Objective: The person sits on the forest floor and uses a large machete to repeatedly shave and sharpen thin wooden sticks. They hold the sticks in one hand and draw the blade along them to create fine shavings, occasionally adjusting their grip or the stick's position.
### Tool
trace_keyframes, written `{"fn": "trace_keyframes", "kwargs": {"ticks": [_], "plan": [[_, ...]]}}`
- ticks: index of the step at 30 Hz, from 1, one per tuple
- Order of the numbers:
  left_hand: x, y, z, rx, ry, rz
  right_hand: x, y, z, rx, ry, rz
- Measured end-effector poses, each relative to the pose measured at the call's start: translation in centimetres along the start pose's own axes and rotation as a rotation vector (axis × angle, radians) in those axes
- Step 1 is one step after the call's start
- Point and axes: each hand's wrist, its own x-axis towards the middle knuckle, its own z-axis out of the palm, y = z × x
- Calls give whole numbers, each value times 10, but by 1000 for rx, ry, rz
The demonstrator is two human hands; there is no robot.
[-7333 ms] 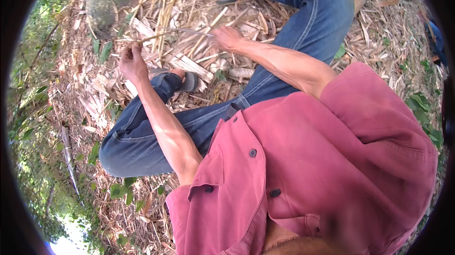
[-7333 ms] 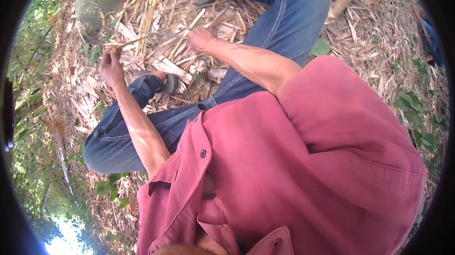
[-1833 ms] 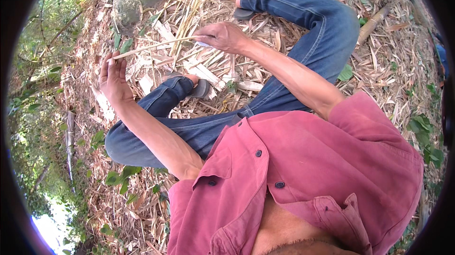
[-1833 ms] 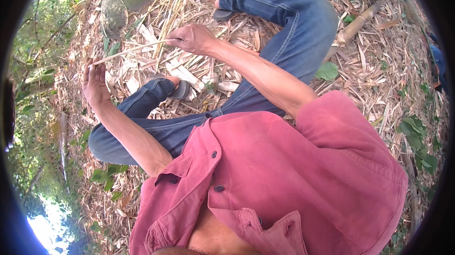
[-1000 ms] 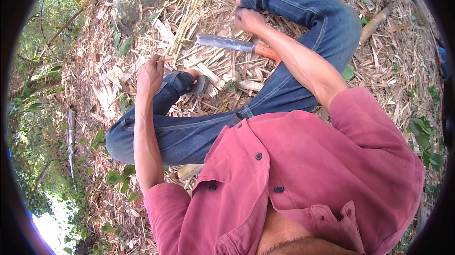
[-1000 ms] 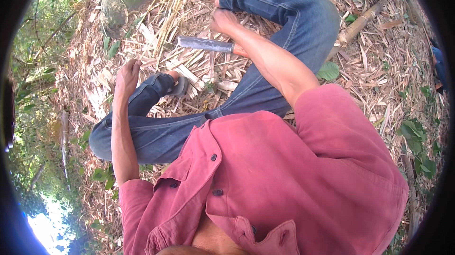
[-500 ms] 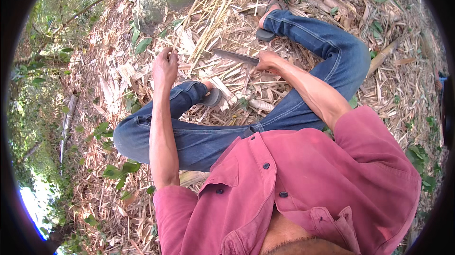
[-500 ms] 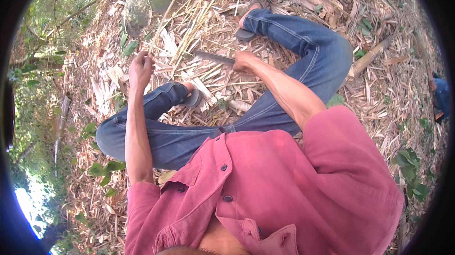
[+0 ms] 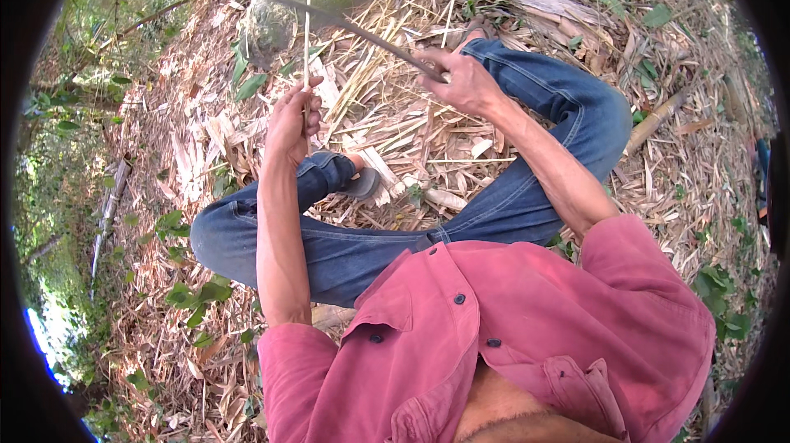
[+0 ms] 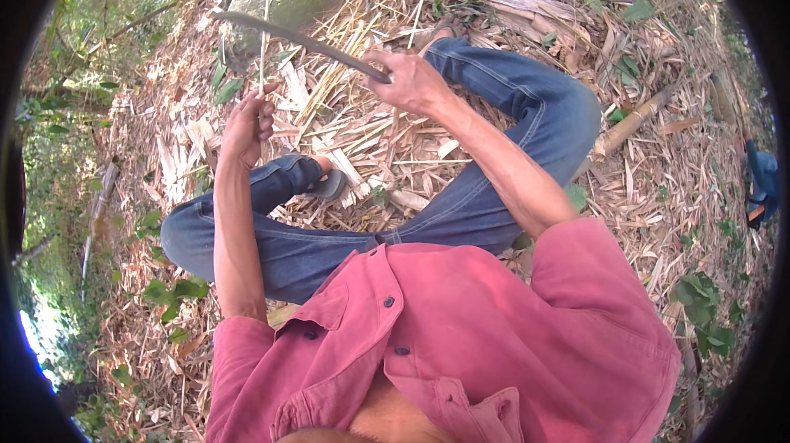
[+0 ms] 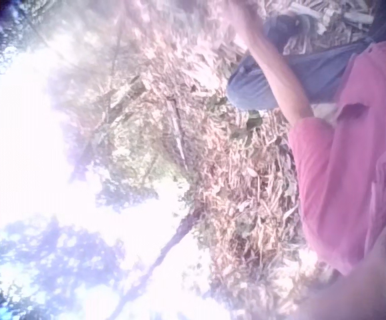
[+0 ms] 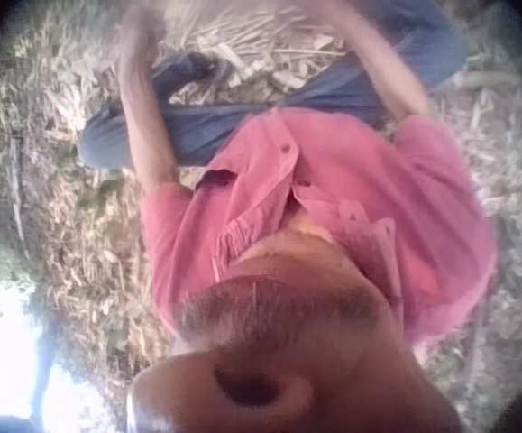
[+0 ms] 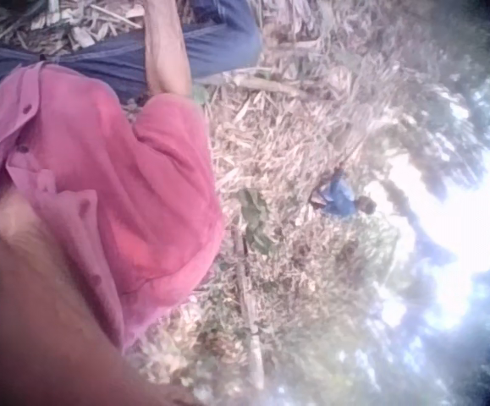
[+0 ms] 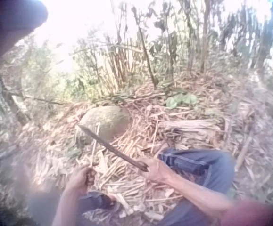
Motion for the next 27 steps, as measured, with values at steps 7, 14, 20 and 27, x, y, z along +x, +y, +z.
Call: {"fn": "trace_keyframes", "kwargs": {"ticks": [7, 14, 20, 27], "plan": [[-9, -18, 37, 11, -102, -22, -11, -12, 6, -162, 109, -185], [-32, -13, 69, -11, -63, -71, 2, -15, 10, -263, 123, -337], [-51, -13, 74, -36, -60, -64, 6, -13, 10, -345, 191, -451], [-86, -15, 74, -70, -67, -28, 22, -4, -6, -386, 190, -350]]}}
